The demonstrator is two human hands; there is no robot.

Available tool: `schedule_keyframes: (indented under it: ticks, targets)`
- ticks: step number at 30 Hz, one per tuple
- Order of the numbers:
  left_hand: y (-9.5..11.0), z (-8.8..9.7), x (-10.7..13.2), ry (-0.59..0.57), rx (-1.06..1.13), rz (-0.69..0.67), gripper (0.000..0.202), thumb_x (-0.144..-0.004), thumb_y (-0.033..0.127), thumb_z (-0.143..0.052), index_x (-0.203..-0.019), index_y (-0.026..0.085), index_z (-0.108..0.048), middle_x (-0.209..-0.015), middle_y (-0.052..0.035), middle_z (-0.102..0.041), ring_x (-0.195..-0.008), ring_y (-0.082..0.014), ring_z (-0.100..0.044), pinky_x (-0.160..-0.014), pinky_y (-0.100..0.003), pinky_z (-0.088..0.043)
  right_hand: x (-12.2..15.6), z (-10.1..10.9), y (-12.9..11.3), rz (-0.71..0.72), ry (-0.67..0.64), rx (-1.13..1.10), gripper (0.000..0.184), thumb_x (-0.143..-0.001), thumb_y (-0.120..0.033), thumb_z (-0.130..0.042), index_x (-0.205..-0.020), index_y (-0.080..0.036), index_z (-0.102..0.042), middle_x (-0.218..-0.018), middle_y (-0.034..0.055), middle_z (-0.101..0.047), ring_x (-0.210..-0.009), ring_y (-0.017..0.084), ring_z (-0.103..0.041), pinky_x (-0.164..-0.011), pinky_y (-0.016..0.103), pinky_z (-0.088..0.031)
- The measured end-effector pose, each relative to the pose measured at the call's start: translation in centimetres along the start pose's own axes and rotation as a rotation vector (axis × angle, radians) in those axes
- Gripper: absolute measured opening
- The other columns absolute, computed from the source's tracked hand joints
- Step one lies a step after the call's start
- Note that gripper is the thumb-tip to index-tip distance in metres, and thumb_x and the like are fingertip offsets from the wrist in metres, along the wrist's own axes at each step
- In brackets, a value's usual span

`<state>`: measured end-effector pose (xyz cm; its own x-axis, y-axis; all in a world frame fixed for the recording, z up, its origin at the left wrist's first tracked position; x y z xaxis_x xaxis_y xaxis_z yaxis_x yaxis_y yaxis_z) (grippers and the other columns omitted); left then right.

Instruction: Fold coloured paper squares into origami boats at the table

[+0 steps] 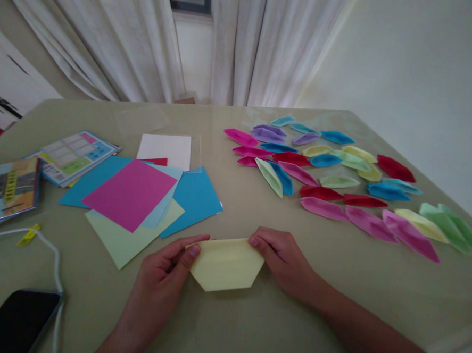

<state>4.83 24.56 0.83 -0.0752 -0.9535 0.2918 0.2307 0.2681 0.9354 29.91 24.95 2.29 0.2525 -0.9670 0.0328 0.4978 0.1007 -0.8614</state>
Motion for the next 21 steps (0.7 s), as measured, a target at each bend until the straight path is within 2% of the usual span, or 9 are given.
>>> schedule_keyframes:
  ticks: [4, 6, 8, 10, 12, 14, 17, 19, 21]
  targets:
    - [1.8, 0.6, -0.6, 0.16, 0.0, -0.111, 0.051, -0.101, 0.054, -0.064, -0.141, 0.023, -0.068, -0.126, -0.0097, -0.082, -0.112, -0.028, -0.079, -0.096, -0.04, -0.063, -1.1, 0.9, 0.7, -0.018, 0.122, 0.059, 0.045, -0.111, -0.042, -0.048, -0.075, -0.019, -0.061, -0.068, -0.0015, -0.059, -0.065, 0.015, -0.054, -0.063, 0.027, -0.037]
    - [2.9, 1.0, -0.9, 0.192, -0.137, -0.264, 0.05, -0.104, 0.049, -0.061, -0.149, 0.028, -0.06, -0.137, -0.0086, -0.078, -0.121, -0.0281, -0.076, -0.107, -0.046, -0.059, -2.2, 1.9, 1.0, 0.002, 0.065, 0.14, 0.04, -0.11, -0.038, -0.05, -0.079, -0.019, -0.067, -0.07, -0.0006, -0.064, -0.066, 0.016, -0.057, -0.062, 0.028, -0.036]
    - [3.9, 0.9, -1.6, 0.072, -0.392, -0.494, 0.05, -0.102, 0.045, -0.066, -0.15, 0.034, -0.058, -0.151, -0.007, -0.068, -0.136, -0.0299, -0.066, -0.116, -0.051, -0.051, -3.6, 2.9, 1.4, 0.056, 0.042, 0.216, 0.042, -0.109, -0.035, -0.052, -0.072, -0.018, -0.065, -0.065, -0.0008, -0.062, -0.062, 0.016, -0.055, -0.061, 0.029, -0.034]
    - [4.4, 0.1, -2.6, -0.159, -0.621, -0.685, 0.06, -0.094, 0.043, -0.079, -0.15, 0.034, -0.058, -0.165, -0.0076, -0.054, -0.151, -0.0333, -0.051, -0.125, -0.056, -0.04, -5.0, 3.6, 1.9, 0.095, 0.035, 0.235, 0.04, -0.106, -0.034, -0.057, -0.071, -0.018, -0.067, -0.064, -0.0007, -0.064, -0.062, 0.016, -0.056, -0.061, 0.029, -0.034]
    - [4.5, -0.7, -4.0, -0.298, -0.702, -0.701, 0.073, -0.086, 0.039, -0.087, -0.152, 0.031, -0.055, -0.168, -0.0103, -0.05, -0.153, -0.0339, -0.046, -0.126, -0.056, -0.037, -6.1, 3.7, 2.4, 0.124, 0.05, 0.246, 0.033, -0.106, -0.033, -0.059, -0.081, -0.018, -0.073, -0.073, 0.0017, -0.071, -0.068, 0.016, -0.06, -0.065, 0.029, -0.037]
    - [4.8, -1.5, -5.5, -0.341, -0.712, -0.681, 0.073, -0.081, 0.04, -0.092, -0.146, 0.026, -0.06, -0.159, -0.0132, -0.058, -0.146, -0.0351, -0.053, -0.122, -0.056, -0.042, -6.6, 3.6, 2.9, 0.144, 0.086, 0.25, 0.028, -0.106, -0.031, -0.058, -0.09, -0.017, -0.076, -0.083, 0.005, -0.076, -0.073, 0.018, -0.063, -0.069, 0.029, -0.039]
    - [5.5, -2.4, -6.9, -0.35, -0.694, -0.666, 0.062, -0.08, 0.044, -0.091, -0.134, 0.025, -0.067, -0.15, -0.0127, -0.065, -0.138, -0.0361, -0.057, -0.118, -0.056, -0.043, -6.4, 3.3, 3.4, 0.169, 0.104, 0.225, 0.024, -0.106, -0.031, -0.06, -0.095, -0.016, -0.077, -0.085, 0.0058, -0.078, -0.075, 0.018, -0.066, -0.07, 0.029, -0.042]
    - [6.0, -2.8, -7.5, -0.337, -0.664, -0.647, 0.055, -0.082, 0.039, -0.089, -0.132, 0.026, -0.069, -0.148, -0.0109, -0.067, -0.139, -0.0366, -0.055, -0.12, -0.057, -0.038, -6.1, 3.4, 3.6, 0.179, 0.11, 0.193, 0.024, -0.106, -0.032, -0.061, -0.095, -0.017, -0.077, -0.083, 0.0044, -0.077, -0.073, 0.017, -0.065, -0.069, 0.029, -0.044]
    - [6.2, -3.1, -8.0, -0.315, -0.607, -0.6, 0.045, -0.086, 0.032, -0.082, -0.129, 0.026, -0.071, -0.137, -0.01, -0.073, -0.133, -0.0359, -0.059, -0.118, -0.057, -0.04, -5.9, 3.7, 3.7, 0.18, 0.139, 0.155, 0.025, -0.106, -0.034, -0.061, -0.095, -0.018, -0.077, -0.081, 0.003, -0.076, -0.07, 0.016, -0.064, -0.066, 0.028, -0.045]
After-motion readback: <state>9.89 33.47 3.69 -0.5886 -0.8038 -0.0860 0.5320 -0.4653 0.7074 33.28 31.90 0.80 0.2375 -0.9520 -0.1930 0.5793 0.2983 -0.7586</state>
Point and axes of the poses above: each hand's wrist, its own x-axis away from the middle knuckle, its own z-axis out of the back of the hand, y = z × x, the point moved 2 cm from there along -x, towards the middle knuckle
